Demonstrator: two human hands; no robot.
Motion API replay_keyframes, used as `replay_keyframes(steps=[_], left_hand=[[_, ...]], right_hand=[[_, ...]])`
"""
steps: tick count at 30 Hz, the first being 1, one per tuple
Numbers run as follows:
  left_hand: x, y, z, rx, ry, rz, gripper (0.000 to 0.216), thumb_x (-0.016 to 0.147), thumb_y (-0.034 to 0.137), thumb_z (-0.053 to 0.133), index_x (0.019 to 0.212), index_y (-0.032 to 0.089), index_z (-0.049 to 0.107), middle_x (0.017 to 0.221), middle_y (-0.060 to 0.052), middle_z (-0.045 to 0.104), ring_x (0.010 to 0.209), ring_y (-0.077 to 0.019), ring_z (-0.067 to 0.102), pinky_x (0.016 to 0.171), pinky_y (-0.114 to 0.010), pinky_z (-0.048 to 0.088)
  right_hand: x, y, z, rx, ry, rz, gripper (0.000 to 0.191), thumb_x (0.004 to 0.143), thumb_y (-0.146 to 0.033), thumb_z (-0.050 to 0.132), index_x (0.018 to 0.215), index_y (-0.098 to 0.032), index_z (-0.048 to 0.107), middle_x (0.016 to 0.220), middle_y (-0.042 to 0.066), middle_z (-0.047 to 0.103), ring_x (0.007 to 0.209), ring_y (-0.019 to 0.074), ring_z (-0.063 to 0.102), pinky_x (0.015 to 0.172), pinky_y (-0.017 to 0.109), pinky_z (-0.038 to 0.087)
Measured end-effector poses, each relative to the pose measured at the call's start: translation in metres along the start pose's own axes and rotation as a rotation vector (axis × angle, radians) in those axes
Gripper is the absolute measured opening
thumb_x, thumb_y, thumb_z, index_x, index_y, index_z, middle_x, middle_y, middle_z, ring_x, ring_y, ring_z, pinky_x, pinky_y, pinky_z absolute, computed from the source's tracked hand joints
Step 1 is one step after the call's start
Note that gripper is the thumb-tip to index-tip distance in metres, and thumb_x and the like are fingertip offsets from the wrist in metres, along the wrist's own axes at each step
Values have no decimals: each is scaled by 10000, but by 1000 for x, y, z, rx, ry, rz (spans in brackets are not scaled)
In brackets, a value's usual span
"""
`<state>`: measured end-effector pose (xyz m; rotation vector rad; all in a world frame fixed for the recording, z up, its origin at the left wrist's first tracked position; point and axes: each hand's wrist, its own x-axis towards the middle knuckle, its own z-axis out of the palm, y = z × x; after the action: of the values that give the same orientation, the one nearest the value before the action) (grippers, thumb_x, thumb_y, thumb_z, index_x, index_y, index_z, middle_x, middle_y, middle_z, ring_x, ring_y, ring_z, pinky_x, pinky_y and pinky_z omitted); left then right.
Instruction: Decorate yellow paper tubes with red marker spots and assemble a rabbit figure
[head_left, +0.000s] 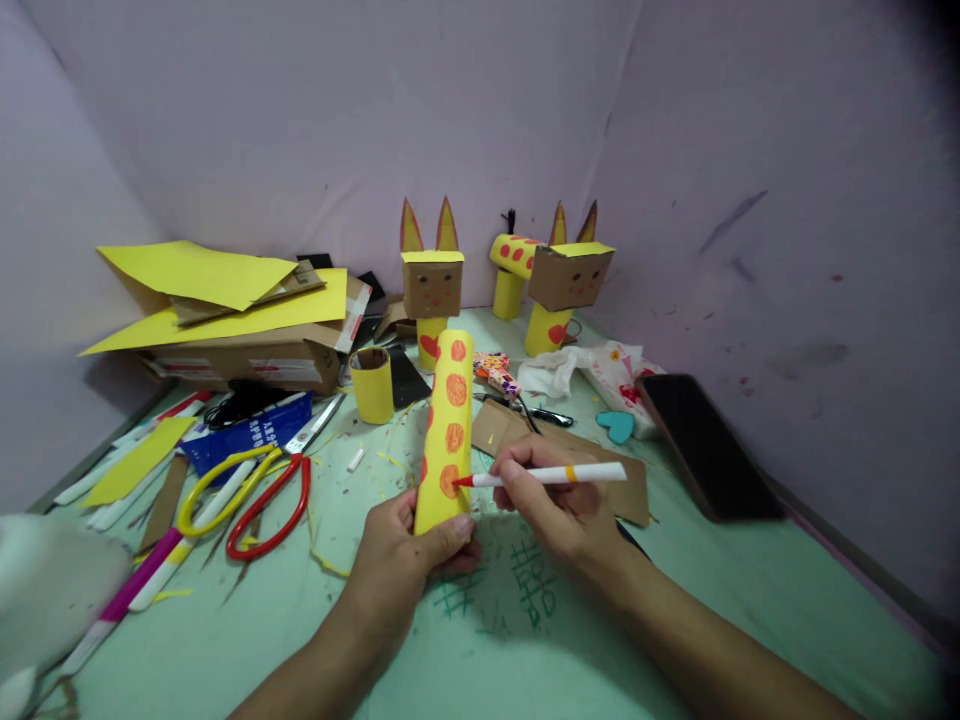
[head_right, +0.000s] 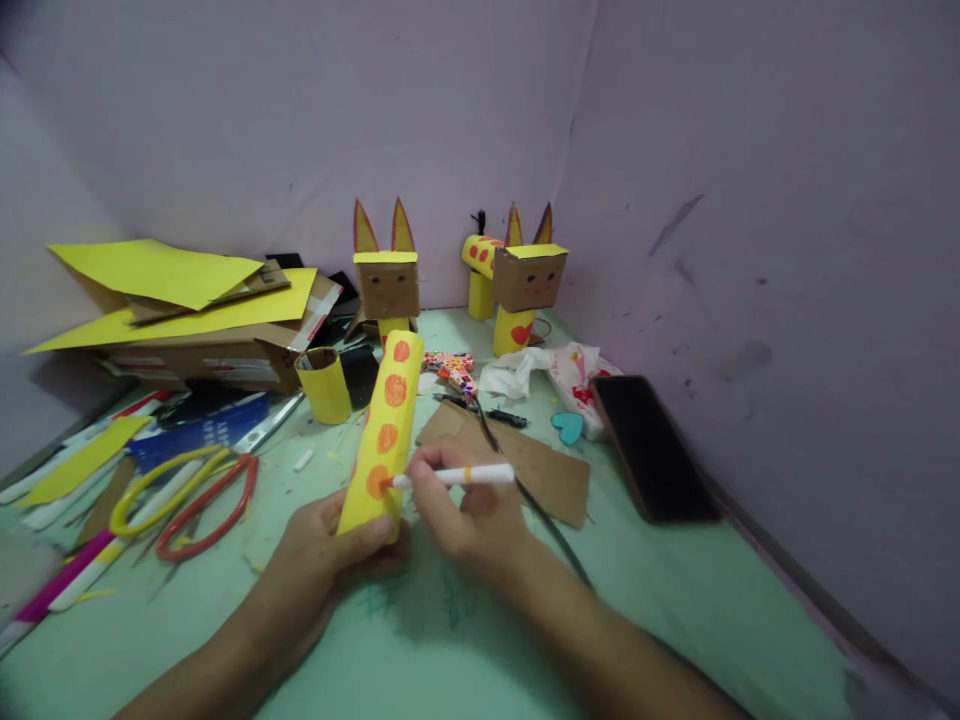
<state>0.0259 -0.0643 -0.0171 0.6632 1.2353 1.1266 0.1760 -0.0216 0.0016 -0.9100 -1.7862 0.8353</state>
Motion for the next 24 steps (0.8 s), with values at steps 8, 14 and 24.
replay_keyframes(steps=[8, 14, 24], left_hand=[[0, 0, 0, -15, 1, 2, 360, 536, 294, 807, 790, 100, 640, 611, -15, 629, 573, -139, 582, 529, -250, 514], [0, -1, -1, -8, 2, 7, 353, 531, 298, 808, 777, 105, 645, 607, -17, 627, 571, -140, 575, 538, -261, 515], [-1, 1, 1, -12, 14, -9, 386, 507, 301, 816, 804, 108, 664, 620, -17, 635, 578, -146, 582, 538, -263, 516]], right_hand=[[-1, -3, 0, -8, -26, 5, 201, 823, -246, 464, 669, -172, 570, 533, -6, 565, 468, 107, 495, 433, 218, 375], [0, -3, 0, 17, -17, 0, 188, 825, -262, 476, 687, -178, 571, 554, 0, 586, 489, 118, 522, 448, 224, 401], [1, -3, 0, 58, -55, -12, 168, 827, -235, 482, 701, -173, 575, 575, 0, 582, 500, 113, 526, 454, 220, 405]])
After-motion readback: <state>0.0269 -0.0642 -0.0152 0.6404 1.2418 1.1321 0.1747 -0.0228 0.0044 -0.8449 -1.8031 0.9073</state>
